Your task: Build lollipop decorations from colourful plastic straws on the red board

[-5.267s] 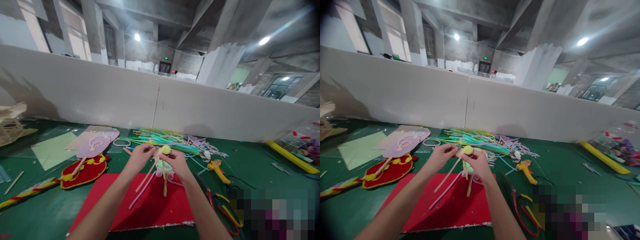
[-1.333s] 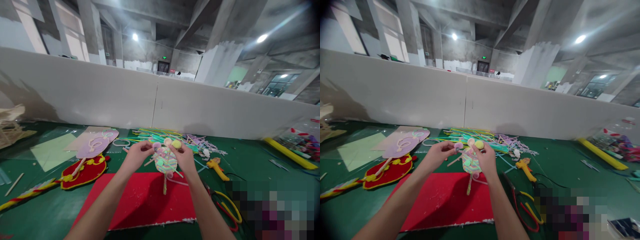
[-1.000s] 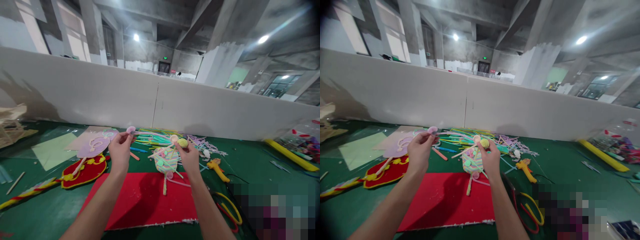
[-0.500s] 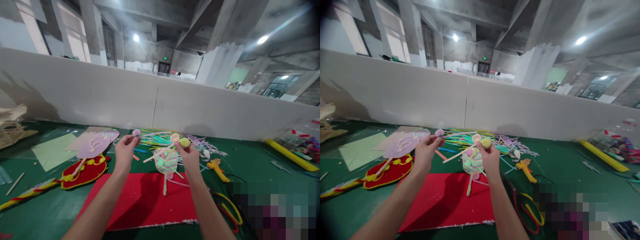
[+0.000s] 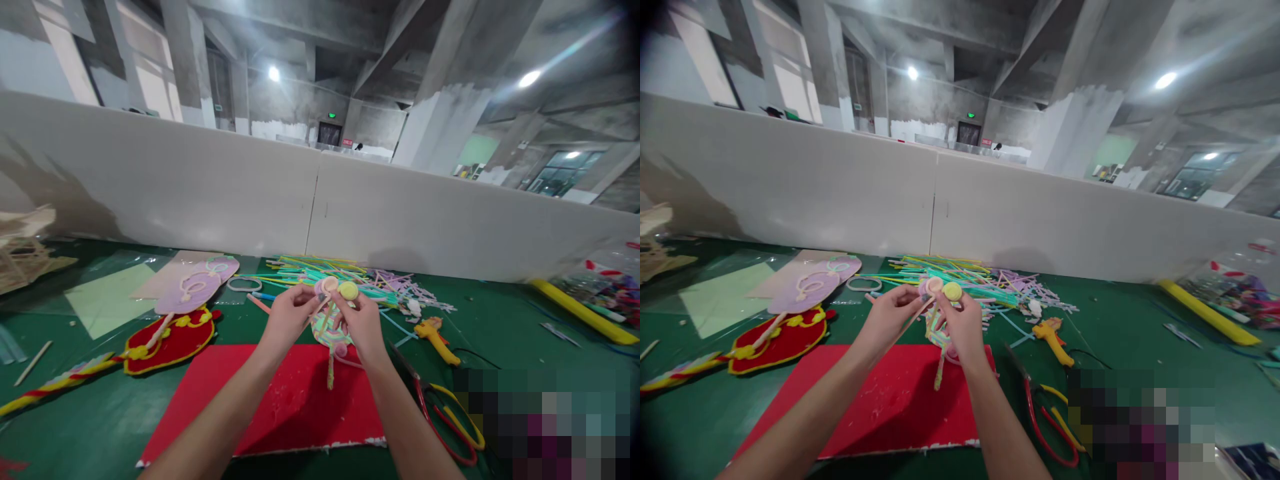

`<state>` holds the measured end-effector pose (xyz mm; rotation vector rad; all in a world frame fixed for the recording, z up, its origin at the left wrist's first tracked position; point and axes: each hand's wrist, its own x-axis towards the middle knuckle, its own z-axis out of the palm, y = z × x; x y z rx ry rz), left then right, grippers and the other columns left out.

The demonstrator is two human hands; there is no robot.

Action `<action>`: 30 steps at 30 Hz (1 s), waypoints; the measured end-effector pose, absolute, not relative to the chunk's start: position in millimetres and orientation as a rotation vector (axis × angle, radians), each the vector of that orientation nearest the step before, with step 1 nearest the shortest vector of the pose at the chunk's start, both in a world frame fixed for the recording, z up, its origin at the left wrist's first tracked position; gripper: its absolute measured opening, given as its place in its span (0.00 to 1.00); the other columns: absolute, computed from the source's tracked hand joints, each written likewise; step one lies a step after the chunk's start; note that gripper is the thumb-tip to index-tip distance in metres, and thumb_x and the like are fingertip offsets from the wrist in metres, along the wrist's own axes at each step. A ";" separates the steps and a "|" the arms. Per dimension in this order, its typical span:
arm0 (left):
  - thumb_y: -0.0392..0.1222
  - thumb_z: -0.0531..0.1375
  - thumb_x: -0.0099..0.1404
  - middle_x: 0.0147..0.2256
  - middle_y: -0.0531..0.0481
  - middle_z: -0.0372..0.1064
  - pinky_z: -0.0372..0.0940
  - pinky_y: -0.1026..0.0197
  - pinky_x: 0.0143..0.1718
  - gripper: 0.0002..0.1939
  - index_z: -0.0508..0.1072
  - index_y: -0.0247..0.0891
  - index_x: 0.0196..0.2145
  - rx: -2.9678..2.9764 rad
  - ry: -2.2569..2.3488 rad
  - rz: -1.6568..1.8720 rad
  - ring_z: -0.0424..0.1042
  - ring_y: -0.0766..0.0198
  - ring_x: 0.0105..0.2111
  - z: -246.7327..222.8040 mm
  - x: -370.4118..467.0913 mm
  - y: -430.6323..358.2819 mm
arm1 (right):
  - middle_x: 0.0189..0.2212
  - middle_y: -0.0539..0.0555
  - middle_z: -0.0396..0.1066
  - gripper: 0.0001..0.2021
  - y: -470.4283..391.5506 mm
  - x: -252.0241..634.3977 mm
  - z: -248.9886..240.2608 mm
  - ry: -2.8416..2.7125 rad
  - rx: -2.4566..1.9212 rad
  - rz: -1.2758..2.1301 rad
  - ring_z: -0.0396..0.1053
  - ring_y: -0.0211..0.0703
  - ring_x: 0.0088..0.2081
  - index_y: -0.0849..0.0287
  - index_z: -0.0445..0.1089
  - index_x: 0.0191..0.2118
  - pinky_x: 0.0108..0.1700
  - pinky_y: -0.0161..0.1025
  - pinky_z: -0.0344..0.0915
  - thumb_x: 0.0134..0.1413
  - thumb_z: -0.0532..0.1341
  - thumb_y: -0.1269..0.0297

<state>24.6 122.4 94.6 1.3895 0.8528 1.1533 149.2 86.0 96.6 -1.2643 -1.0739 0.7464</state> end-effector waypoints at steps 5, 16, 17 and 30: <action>0.44 0.59 0.48 0.25 0.50 0.68 0.62 0.66 0.28 0.12 0.67 0.34 0.29 1.333 0.814 1.184 0.68 0.66 0.27 90.1 27.0 124.2 | 0.12 0.47 0.62 0.17 86.8 145.5 95.0 -1.003 -1.219 0.726 0.62 0.38 0.14 0.61 0.64 0.26 0.13 0.32 0.56 0.38 0.58 0.50; 0.42 0.59 0.49 0.23 0.53 0.68 0.63 0.66 0.28 0.12 0.65 0.35 0.32 1.243 0.760 1.203 0.69 0.66 0.25 92.1 28.1 121.5 | 0.15 0.50 0.65 0.16 89.8 148.8 90.7 -0.977 -1.259 0.661 0.62 0.37 0.15 0.62 0.65 0.27 0.13 0.31 0.55 0.40 0.59 0.52; 0.42 0.59 0.49 0.23 0.53 0.69 0.63 0.66 0.28 0.12 0.65 0.35 0.32 1.255 0.758 1.210 0.70 0.66 0.26 91.9 28.3 121.5 | 0.14 0.49 0.65 0.16 90.1 149.2 89.9 -0.968 -1.269 0.664 0.61 0.36 0.15 0.63 0.65 0.27 0.13 0.31 0.54 0.40 0.59 0.52; 0.40 0.60 0.48 0.21 0.54 0.69 0.60 0.70 0.24 0.11 0.65 0.35 0.30 1.180 0.750 1.193 0.68 0.68 0.23 90.7 30.3 121.0 | 0.14 0.48 0.64 0.15 86.8 147.8 94.9 -1.059 -1.258 0.705 0.61 0.35 0.15 0.62 0.65 0.26 0.14 0.30 0.55 0.41 0.58 0.52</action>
